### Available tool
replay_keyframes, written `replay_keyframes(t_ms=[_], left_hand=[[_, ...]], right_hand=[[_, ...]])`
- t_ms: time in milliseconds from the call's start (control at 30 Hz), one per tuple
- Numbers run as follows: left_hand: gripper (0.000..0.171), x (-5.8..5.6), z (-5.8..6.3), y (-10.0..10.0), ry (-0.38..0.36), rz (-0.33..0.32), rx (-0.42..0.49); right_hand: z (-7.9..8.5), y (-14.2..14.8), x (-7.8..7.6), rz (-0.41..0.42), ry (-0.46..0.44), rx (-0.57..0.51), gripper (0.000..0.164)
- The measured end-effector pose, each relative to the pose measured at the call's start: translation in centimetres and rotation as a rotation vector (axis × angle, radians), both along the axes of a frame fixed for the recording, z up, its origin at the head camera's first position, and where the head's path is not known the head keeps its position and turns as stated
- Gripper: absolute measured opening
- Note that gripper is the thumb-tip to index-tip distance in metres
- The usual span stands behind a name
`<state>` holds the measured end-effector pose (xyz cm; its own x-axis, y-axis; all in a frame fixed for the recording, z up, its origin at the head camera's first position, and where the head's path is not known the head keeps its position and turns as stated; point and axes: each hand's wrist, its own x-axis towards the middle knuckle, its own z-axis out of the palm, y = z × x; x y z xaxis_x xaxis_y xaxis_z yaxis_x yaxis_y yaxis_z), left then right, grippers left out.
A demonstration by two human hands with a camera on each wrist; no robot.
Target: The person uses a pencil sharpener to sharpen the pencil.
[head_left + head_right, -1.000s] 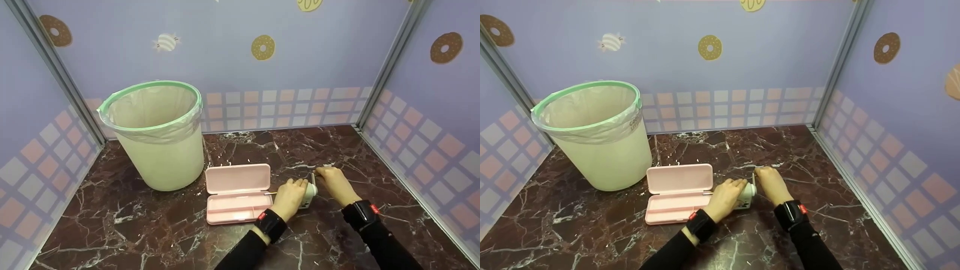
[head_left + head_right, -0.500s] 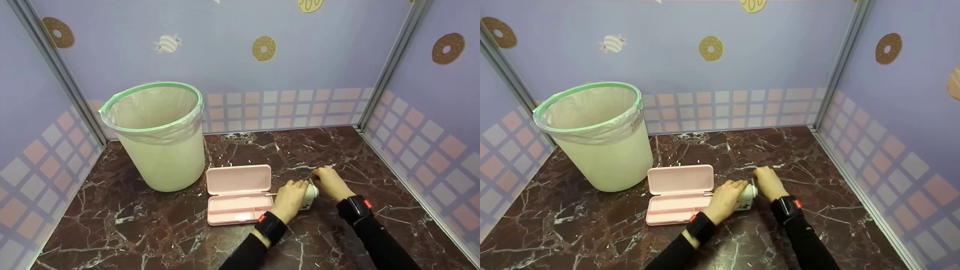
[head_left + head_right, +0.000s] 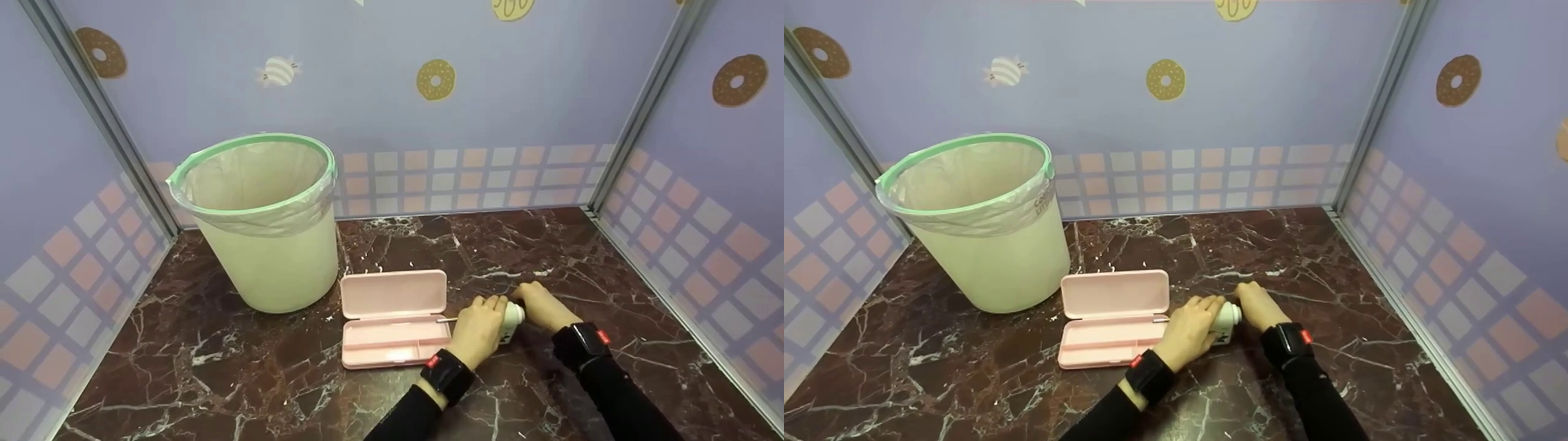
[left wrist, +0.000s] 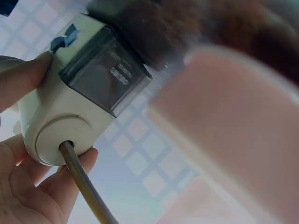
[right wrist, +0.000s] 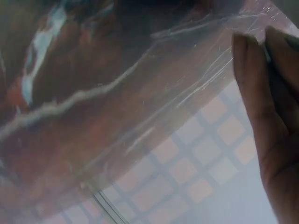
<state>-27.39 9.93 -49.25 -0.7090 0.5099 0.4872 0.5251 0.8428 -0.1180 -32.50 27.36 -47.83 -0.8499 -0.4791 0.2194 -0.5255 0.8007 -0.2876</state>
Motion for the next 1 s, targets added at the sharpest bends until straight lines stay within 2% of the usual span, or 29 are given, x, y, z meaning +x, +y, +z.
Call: replay_keyframes(t_ms=[300, 400, 600, 800, 1000], left_hand=[[0.057, 0.3, 0.3, 0.6, 0.019, 0.058, -0.032], [0.059, 0.5, 0.3, 0.7, 0.034, 0.078, -0.030], [0.064, 0.6, 0.2, 1.0, 0.039, 0.105, -0.043], [0.057, 0.6, 0.2, 1.1, 0.017, 0.110, -0.039], [0.049, 0.6, 0.2, 1.1, 0.038, 0.113, -0.028]], right_hand=[[-0.8, 1.1, 1.2, 0.057, -0.087, -0.109, 0.015], [-1.2, 1.3, 1.7, 0.065, -0.086, -0.128, 0.014], [-1.4, 1.2, 2.4, 0.066, -0.025, -0.126, 0.018], [-1.4, 1.5, 3.0, 0.078, -0.082, -0.151, 0.014], [-1.2, 1.8, 3.9, 0.076, -0.114, -0.166, 0.014]])
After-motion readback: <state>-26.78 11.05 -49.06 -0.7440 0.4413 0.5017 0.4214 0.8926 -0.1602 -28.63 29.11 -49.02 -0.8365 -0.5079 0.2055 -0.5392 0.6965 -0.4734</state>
